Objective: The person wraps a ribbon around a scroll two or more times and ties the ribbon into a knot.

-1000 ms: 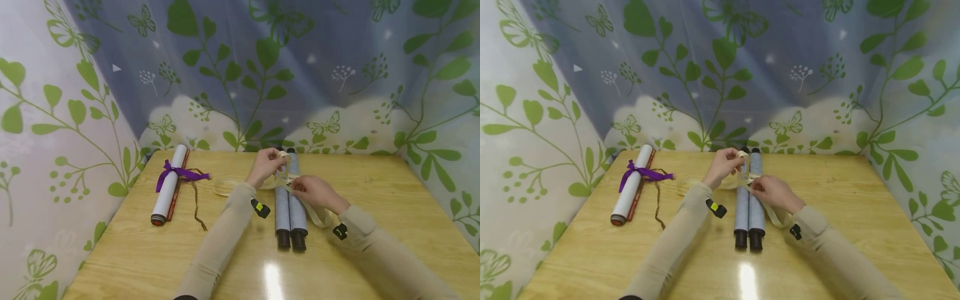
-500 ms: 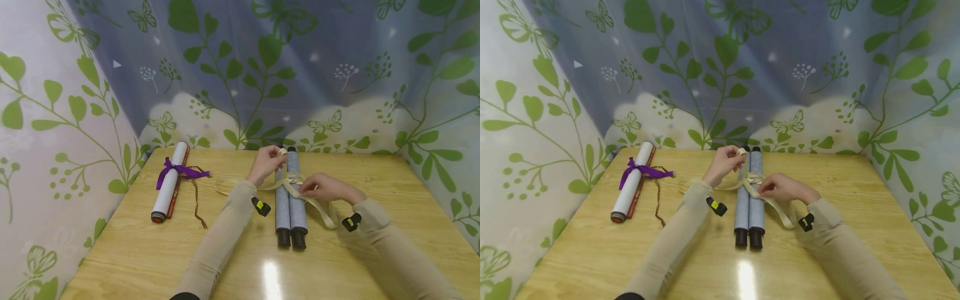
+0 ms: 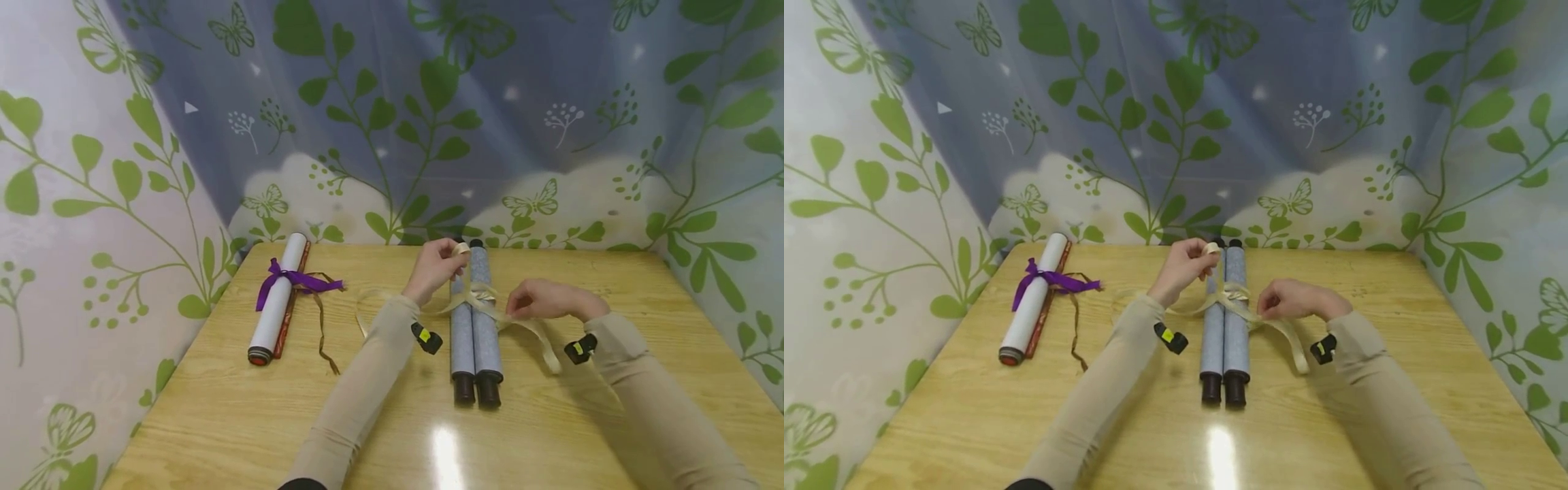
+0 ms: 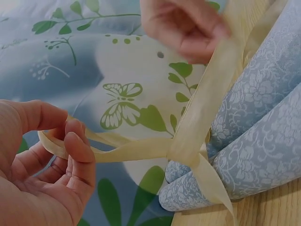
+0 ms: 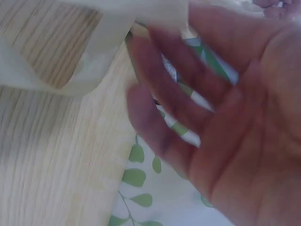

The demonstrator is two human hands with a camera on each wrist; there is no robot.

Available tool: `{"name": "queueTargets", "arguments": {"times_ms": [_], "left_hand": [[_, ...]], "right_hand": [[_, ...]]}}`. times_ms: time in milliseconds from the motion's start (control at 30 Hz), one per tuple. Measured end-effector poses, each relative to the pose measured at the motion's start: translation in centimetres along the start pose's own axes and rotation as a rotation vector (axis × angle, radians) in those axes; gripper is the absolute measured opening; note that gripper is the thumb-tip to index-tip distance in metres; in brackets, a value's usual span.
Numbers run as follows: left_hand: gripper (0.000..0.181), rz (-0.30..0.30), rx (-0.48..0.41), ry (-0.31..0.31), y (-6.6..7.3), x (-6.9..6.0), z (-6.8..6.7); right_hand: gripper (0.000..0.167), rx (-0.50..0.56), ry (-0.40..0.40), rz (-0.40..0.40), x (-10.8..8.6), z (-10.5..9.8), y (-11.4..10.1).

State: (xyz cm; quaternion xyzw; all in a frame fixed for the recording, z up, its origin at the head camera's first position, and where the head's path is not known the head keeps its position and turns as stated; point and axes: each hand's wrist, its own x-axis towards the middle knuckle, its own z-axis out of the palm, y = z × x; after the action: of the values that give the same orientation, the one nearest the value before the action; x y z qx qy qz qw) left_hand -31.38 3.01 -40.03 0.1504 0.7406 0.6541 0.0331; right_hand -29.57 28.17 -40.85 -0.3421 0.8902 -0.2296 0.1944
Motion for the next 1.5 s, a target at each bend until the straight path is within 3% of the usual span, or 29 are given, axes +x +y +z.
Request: {"name": "queueTargets", "arguments": {"times_ms": [233, 367, 467, 633, 900, 1233, 1500], "left_hand": [[0.007, 0.01, -0.007, -0.019, 0.0, -0.1, 0.1], [0.006, 0.009, -0.007, -0.023, -0.1, -0.1, 0.2], [0.006, 0.006, -0.01, -0.019, -0.2, 0.0, 0.3], [0.007, -0.007, -0.018, -0.012, -0.3, 0.0, 0.4], [0.009, -0.001, -0.02, -0.014, -0.1, -0.2, 0.7], [0.009, -0.004, -0.015, -0.031, -0.3, -0.3, 1.0], [0.007, 0.011, -0.012, -0.037, -0.3, -0.5, 1.0]], "right_hand": [[0.012, -0.23, 0.225, 0.098, 0.3, -0.4, 0.1], [0.02, -0.227, 0.349, 0.156, 0.9, -0.1, -0.2], [0.022, -0.163, 0.393, 0.123, 1.5, 0.5, -0.8], [0.029, -0.158, 0.41, 0.026, 2.7, 2.0, -1.5], [0.016, -0.191, 0.502, 0.016, 4.5, 2.9, -2.1], [0.013, -0.158, 0.45, 0.108, 5.2, 2.3, -2.3], [0.015, -0.184, 0.488, 0.149, 5.7, 2.4, -1.9]]}}
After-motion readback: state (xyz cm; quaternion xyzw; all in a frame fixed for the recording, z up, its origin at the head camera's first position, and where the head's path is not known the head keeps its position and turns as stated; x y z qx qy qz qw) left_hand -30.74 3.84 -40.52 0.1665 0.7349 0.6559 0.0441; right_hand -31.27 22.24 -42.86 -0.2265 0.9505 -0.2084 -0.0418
